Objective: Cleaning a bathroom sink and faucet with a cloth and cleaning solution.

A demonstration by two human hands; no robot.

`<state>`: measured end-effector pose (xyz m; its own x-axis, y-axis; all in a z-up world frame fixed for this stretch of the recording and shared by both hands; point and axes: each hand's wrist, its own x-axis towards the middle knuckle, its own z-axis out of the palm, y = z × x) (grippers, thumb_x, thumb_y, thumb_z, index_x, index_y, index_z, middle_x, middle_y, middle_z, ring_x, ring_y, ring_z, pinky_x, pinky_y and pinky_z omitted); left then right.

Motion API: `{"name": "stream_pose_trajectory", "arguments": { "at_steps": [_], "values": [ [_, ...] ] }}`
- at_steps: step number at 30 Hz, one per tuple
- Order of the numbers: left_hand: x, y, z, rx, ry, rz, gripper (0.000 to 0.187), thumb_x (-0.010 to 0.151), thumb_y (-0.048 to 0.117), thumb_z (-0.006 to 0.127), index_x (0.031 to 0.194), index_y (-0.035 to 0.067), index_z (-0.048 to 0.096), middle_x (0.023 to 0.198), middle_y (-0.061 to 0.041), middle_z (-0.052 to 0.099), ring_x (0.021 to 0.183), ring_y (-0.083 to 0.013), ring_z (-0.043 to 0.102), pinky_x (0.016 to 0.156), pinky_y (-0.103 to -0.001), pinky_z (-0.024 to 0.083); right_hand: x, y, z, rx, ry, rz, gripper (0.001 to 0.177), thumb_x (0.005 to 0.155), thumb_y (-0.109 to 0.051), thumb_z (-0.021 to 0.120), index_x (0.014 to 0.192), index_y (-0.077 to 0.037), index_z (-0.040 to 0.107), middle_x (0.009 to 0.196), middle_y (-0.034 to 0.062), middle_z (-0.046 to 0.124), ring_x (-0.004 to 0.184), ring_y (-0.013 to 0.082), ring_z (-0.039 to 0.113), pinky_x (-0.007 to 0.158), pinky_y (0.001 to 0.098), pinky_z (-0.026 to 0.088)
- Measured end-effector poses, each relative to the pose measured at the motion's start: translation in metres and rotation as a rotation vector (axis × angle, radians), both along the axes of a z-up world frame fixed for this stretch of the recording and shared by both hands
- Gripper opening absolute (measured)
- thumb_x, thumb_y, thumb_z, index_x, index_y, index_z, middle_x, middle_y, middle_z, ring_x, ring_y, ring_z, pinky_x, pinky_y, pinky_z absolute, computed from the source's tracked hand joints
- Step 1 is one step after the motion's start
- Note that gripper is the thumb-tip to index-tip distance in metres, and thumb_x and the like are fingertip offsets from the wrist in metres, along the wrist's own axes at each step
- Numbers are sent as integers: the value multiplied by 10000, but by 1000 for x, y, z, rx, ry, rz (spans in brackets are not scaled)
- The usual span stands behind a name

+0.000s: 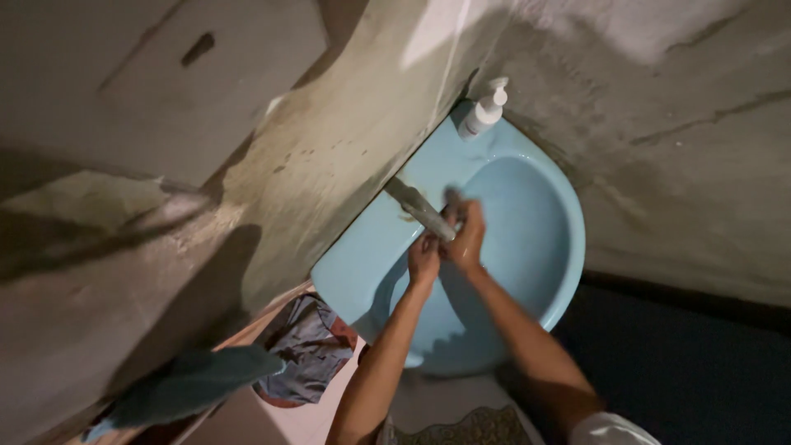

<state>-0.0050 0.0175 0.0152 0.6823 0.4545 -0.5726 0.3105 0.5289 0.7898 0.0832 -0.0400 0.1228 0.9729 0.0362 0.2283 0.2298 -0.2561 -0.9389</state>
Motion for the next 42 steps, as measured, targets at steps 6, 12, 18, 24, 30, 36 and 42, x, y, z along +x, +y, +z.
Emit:
{"name": "stream_pose_trajectory", "arguments": {
  "at_steps": [6,12,18,24,30,36,42],
  "values": [
    [-26,-3,-47,252,93,-183,302,1063,238,577,1158,-2,733,973,-90,756,865,-173,689,790,-310,541,19,-65,-20,-325,-53,264,228,874,78,623,1086,-1,648,955,178,598,849,358,606,722,430,518],
    [-27,-5,-26,277,-27,-95,230,994,114,626,1199,37,696,1071,-91,743,992,-163,697,895,-312,549,58,-45,-9,-647,-175,30,193,965,6,643,1141,-68,667,1120,178,643,1012,410,635,812,495,520],
    [-39,6,-37,384,110,-217,267,994,176,609,1197,27,699,1083,-122,772,1042,-202,740,887,-317,552,3,-24,-48,-653,129,348,458,702,-181,795,1113,-64,631,1060,234,669,978,479,628,807,549,517],
    [-48,-1,-58,528,321,-224,292,929,199,658,1176,60,726,1095,-111,768,1014,-191,709,869,-307,532,16,-28,-43,-463,76,225,380,809,-118,781,1123,-74,571,949,168,693,869,361,683,798,466,557],
    [-40,-4,-43,155,-22,21,381,950,110,563,1302,-4,652,1091,-142,728,954,-180,676,863,-320,550,-36,-28,-62,40,319,280,275,957,10,647,1205,-51,545,1042,88,660,940,190,649,799,349,576],
    [-33,8,51,419,34,-255,399,1028,154,551,1395,4,598,1002,-65,752,949,-144,687,871,-293,527,-59,-35,-23,430,618,123,243,1000,7,598,1226,-44,524,1090,113,621,943,212,688,801,402,663],
    [-34,16,70,245,-122,-328,439,1003,124,598,1419,-18,581,1049,-128,736,947,-162,671,842,-311,540,-73,-34,-9,539,643,34,250,973,20,635,1216,-27,594,1129,95,643,983,199,697,824,385,654]
  ]
}}
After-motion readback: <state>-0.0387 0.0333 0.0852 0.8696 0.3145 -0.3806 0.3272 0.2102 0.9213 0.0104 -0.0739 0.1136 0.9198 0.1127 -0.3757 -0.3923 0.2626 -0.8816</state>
